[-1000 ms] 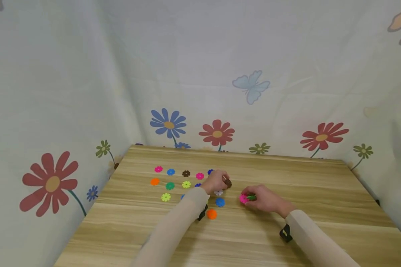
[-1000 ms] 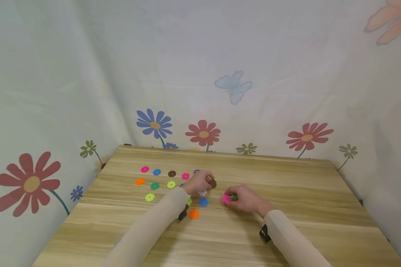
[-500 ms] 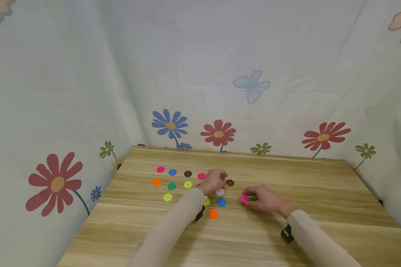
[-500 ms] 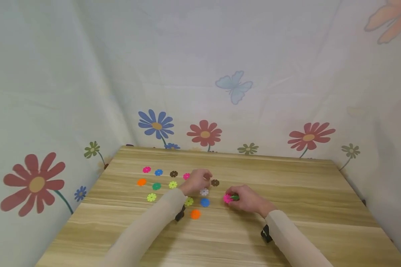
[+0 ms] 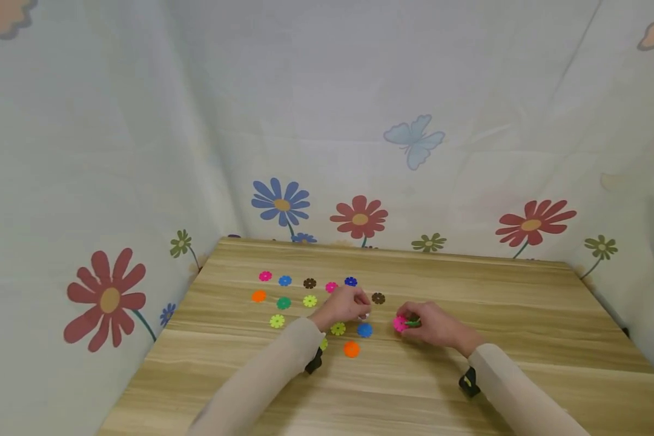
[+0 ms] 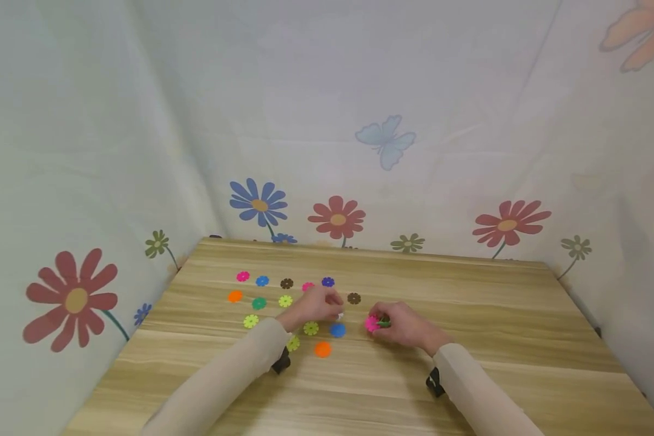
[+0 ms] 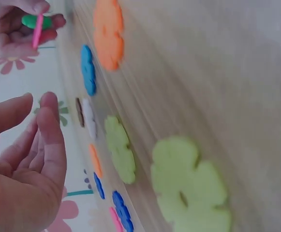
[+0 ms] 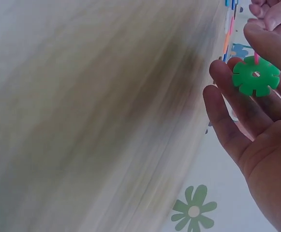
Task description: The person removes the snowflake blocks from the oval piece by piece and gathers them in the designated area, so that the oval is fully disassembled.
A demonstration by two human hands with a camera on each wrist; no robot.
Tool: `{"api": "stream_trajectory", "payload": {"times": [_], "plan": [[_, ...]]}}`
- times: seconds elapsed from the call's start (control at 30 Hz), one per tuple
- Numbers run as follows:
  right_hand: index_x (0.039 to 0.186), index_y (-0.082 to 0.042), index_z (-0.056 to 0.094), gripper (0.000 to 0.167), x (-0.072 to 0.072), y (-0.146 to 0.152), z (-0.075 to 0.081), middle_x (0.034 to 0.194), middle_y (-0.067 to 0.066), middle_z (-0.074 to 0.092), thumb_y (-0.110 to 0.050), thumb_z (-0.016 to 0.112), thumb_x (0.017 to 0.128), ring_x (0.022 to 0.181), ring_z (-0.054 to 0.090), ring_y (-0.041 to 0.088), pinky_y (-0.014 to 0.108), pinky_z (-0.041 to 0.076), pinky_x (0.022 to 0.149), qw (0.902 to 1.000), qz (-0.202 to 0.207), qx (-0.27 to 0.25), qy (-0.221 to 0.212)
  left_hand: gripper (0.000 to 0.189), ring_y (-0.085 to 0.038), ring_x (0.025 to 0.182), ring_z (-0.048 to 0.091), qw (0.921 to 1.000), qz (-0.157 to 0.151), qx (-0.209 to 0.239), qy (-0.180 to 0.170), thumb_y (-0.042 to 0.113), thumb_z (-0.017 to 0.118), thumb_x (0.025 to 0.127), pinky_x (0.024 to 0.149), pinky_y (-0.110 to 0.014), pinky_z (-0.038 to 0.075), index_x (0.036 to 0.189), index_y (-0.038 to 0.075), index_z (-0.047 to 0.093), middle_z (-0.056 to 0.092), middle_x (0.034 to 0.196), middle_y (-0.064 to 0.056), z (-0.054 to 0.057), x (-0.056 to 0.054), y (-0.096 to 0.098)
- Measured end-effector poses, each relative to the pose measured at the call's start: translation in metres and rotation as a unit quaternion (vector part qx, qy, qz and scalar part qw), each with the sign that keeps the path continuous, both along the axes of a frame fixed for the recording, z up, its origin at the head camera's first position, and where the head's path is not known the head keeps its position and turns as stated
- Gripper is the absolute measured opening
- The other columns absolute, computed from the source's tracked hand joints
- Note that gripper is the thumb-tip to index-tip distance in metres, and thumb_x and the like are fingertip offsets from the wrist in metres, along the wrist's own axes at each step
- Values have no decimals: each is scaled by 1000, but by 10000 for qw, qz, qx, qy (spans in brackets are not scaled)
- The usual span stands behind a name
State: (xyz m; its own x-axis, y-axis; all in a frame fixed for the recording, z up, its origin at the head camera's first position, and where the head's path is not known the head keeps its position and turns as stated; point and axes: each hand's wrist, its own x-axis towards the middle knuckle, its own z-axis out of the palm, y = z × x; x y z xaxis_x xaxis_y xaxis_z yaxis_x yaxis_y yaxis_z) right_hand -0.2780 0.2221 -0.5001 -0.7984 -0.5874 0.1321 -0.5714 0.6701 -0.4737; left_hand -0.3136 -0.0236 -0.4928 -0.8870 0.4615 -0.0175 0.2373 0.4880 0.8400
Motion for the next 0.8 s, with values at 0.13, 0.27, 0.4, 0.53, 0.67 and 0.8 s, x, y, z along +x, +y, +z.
{"api": "stream_trajectory", "payload": {"times": [0.13, 0.27, 0.4, 0.53, 0.67, 0.8], "plan": [[103, -13, 62, 26, 1, -2, 1, 90, -9, 63, -20, 75, 82, 83, 59, 7, 29, 50, 73, 10000, 2, -40, 4, 5, -21, 71, 67, 9987, -15, 292, -420, 9, 68, 87, 66, -32, 54, 87, 4, 68, 67, 79, -7, 1, 9, 1], [103, -13, 62, 26, 1, -4, 3, 91, -9, 63, -21, 75, 82, 84, 60, 9, 30, 50, 73, 10000, 39, -34, 32, 9, -20, 69, 65, 9975, -199, 321, -600, 12, 66, 89, 66, -33, 53, 90, 4, 69, 68, 76, -5, -1, 17, 3], [104, -13, 62, 27, 1, -6, 4, 92, -8, 64, -22, 75, 82, 84, 61, 10, 30, 50, 73, 10000, 53, -54, 45, 12, -19, 67, 62, 9936, -323, 611, -890, 13, 65, 90, 66, -33, 53, 94, 2, 68, 68, 79, -9, -3, 25, 5], [105, -15, 63, 27, 1, -8, 4, 93, -9, 64, -24, 75, 82, 84, 61, 8, 29, 51, 72, 9999, 51, -95, 81, 13, -19, 67, 62, 9914, -313, 723, -1049, 14, 65, 90, 64, -31, 53, 95, 3, 67, 69, 81, -11, -5, 30, 9], [105, -16, 63, 28, 1, -11, 4, 94, -9, 64, -24, 75, 82, 85, 60, 7, 28, 50, 72, 9999, 41, -103, 82, 16, -21, 69, 65, 9899, -332, 813, -1116, 14, 63, 91, 64, -32, 54, 97, 0, 68, 69, 80, -12, -6, 32, 13], [106, -15, 63, 29, 2, -13, 6, 94, -8, 64, -23, 76, 81, 85, 60, 8, 28, 50, 72, 9999, 25, -109, 46, 18, -20, 69, 65, 9880, -396, 967, -1140, 15, 61, 93, 65, -33, 55, 94, -2, 69, 69, 80, -12, -9, 33, 17]]}}
